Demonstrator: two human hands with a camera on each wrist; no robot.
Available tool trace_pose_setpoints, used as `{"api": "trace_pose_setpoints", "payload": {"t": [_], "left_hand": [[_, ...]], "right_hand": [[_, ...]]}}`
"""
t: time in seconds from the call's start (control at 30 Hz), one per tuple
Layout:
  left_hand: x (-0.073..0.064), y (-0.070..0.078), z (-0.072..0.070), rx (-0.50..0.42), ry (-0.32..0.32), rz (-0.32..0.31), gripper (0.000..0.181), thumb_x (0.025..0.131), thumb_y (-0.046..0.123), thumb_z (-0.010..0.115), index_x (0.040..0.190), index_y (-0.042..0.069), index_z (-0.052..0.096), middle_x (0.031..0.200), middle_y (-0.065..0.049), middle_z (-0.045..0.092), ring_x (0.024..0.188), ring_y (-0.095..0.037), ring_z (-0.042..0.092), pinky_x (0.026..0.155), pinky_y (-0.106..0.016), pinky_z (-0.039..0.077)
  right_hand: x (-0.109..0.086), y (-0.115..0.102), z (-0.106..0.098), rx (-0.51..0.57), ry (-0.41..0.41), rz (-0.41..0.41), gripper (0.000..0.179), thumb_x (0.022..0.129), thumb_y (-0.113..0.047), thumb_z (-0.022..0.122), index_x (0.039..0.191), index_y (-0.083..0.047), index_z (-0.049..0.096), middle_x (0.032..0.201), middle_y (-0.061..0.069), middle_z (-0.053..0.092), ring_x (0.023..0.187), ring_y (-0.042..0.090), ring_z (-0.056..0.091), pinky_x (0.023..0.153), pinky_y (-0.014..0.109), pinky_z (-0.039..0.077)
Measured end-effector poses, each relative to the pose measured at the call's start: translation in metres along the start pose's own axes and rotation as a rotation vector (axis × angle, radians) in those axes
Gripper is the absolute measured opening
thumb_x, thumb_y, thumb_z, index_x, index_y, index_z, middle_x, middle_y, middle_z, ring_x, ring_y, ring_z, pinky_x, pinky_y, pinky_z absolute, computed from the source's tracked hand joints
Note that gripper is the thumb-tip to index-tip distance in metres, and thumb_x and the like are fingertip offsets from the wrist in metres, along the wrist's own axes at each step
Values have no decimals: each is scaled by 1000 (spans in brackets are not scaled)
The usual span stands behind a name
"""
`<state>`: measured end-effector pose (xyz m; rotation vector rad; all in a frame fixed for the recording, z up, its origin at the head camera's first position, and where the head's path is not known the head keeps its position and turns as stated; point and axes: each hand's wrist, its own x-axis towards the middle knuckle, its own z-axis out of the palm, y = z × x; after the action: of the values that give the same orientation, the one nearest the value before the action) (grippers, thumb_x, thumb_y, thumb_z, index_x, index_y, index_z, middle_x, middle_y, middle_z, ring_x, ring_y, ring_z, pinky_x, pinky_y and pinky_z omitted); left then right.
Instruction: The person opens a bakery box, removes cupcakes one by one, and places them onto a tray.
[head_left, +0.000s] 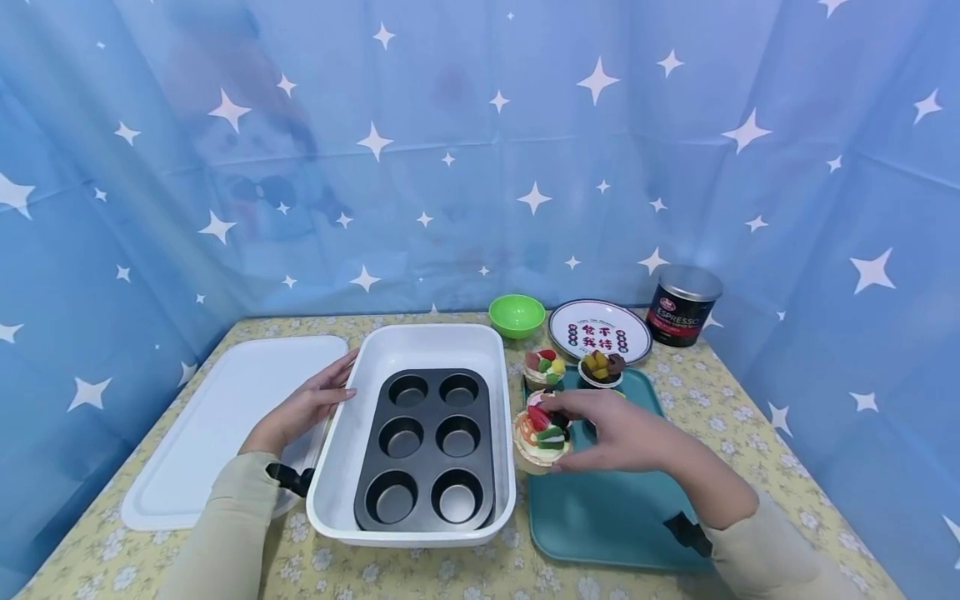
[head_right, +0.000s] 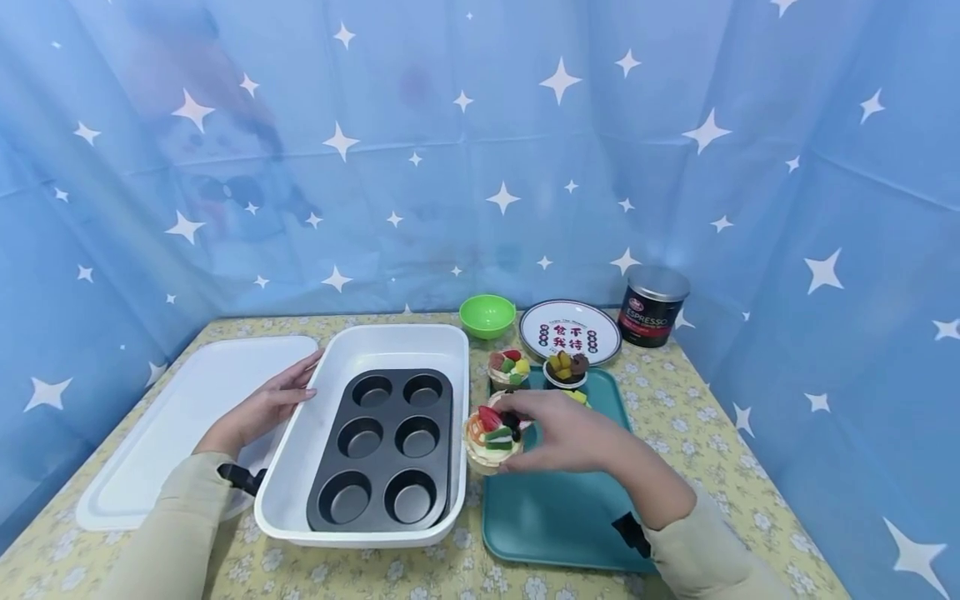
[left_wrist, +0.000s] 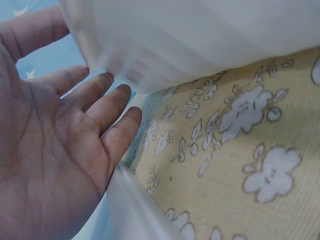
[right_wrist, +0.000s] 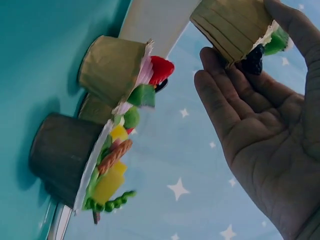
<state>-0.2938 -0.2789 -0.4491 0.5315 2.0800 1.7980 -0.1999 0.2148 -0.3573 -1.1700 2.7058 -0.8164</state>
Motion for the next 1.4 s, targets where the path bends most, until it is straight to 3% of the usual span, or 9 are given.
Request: {"api": "trace_pose_setpoints", "payload": {"t": [0.23, 0.47, 0.73, 1.07, 1.23, 1.4], "left_hand": [[0, 1, 0, -7, 8, -11, 77, 103, 17, 56, 164, 25, 10, 168, -6, 14, 152, -32, 18, 101, -22, 45], [0, 2, 0, 0, 3, -4, 78, 102, 18, 56, 164, 25, 9, 168, -6, 13, 152, -33, 18, 101, -21, 45], [-1, 1, 1, -2, 13, -13, 77, 102, 17, 57, 164, 27, 11, 168, -3, 16, 151, -30, 21, 101, -23, 46], [-1, 2, 2, -6, 20, -14, 76, 102, 15, 55, 164, 27, 13, 168, -2, 17, 152, -30, 20, 101, -21, 45], [-1, 2, 2, -9, 16, -10, 76, 102, 16, 56, 164, 27, 12, 168, -2, 17, 151, -30, 21, 101, -22, 46], [-1, 2, 2, -7, 19, -13, 76, 102, 16, 56, 164, 27, 12, 168, -2, 16, 152, -30, 20, 101, -22, 45]], "right_hand": [[-15, 12, 0, 5, -50, -17, 60, 84, -53, 77, 132, -20, 63, 121, -10, 64, 104, 7, 60, 88, 39, 55], [-25, 21, 3, 67, -104, -15, 60, 85, -51, 77, 135, -22, 62, 130, -8, 63, 117, 12, 60, 95, 36, 53], [-25, 25, 10, 105, -157, -11, 56, 85, -49, 78, 132, -22, 63, 123, -11, 65, 109, 8, 61, 90, 40, 55], [-25, 29, 13, 104, -196, 4, 57, 85, -50, 77, 132, -22, 62, 122, -13, 65, 111, 7, 61, 97, 42, 51], [-24, 31, 14, 92, -202, 22, 58, 85, -51, 77, 132, -23, 62, 123, -14, 64, 114, 7, 61, 104, 49, 45], [-23, 30, 15, 107, -208, 35, 59, 84, -51, 78, 132, -22, 62, 122, -14, 65, 116, 7, 60, 111, 60, 31]]}}
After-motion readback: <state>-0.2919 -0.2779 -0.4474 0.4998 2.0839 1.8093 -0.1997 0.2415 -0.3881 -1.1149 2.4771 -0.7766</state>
